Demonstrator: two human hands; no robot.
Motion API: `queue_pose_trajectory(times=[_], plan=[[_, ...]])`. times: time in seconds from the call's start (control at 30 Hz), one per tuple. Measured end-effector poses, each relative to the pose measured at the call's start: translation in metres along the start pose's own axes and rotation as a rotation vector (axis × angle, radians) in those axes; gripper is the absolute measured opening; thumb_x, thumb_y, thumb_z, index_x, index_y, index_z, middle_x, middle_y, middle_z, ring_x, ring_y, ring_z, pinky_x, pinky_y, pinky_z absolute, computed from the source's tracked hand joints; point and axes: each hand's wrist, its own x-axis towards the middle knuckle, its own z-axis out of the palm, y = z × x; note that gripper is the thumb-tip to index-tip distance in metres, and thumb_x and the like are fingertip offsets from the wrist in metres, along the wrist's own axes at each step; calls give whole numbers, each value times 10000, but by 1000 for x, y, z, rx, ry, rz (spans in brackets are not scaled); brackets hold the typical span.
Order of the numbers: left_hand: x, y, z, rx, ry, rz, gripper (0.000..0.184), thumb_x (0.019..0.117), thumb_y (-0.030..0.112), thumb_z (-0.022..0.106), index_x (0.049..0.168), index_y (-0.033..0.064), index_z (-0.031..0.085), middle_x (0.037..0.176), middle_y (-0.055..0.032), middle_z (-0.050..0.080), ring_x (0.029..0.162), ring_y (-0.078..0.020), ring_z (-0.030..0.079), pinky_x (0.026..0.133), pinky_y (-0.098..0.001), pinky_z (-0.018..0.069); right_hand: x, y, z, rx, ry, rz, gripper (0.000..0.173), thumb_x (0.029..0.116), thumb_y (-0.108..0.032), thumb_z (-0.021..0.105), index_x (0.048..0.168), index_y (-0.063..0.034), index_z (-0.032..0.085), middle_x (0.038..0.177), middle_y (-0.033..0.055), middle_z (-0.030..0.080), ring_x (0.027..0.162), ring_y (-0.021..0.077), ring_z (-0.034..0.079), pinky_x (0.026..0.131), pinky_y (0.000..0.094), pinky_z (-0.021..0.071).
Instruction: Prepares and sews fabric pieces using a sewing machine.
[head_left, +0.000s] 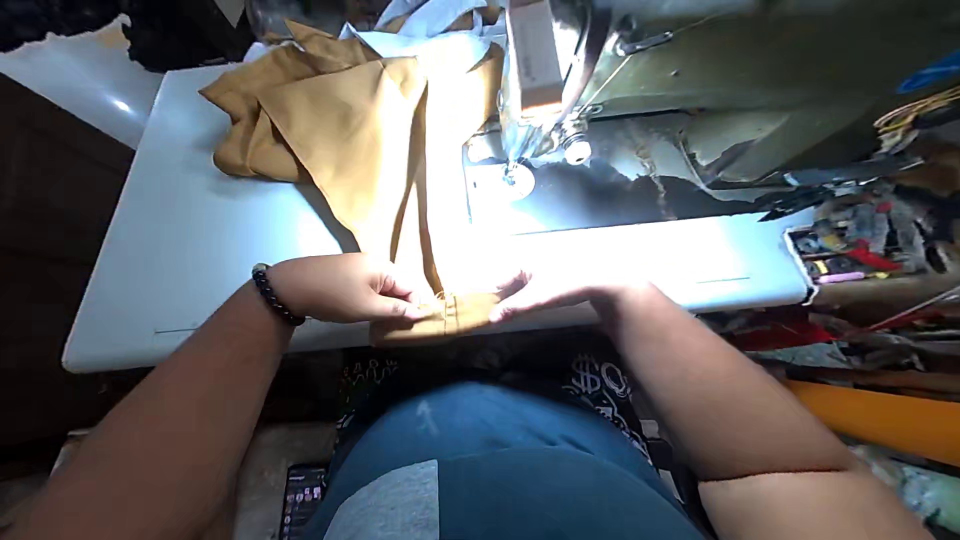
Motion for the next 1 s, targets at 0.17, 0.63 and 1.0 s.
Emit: queue_pose_trajectory(times=[0.17,0.63,1.0], plan=[[25,1,32,881,314,-157,614,937,133,628,1531,209,493,1455,-53,598,1285,-353,590,1093,-656,384,16,10,-6,-1172,557,-190,255,988,-182,571,1187,-95,704,1018,175,685,972,374,679,756,530,534],[39,0,76,778,527,78,214,962,187,505,992,65,679,955,-124,638,927,-310,656,773,-528,441,-1,32,38,-990,537,-412,297,1006,-119,546,1225,-181,736,1095,152,688,974,338,648,780,452,527],[28,-3,94,756,588,56,477,948,340,522,1341,112,668,1351,-100,648,1176,-288,628,901,-580,408,5,42,35,-954,499,-567,255,1012,-129,514,1097,-47,740,1066,134,693,1042,331,645,864,484,502]])
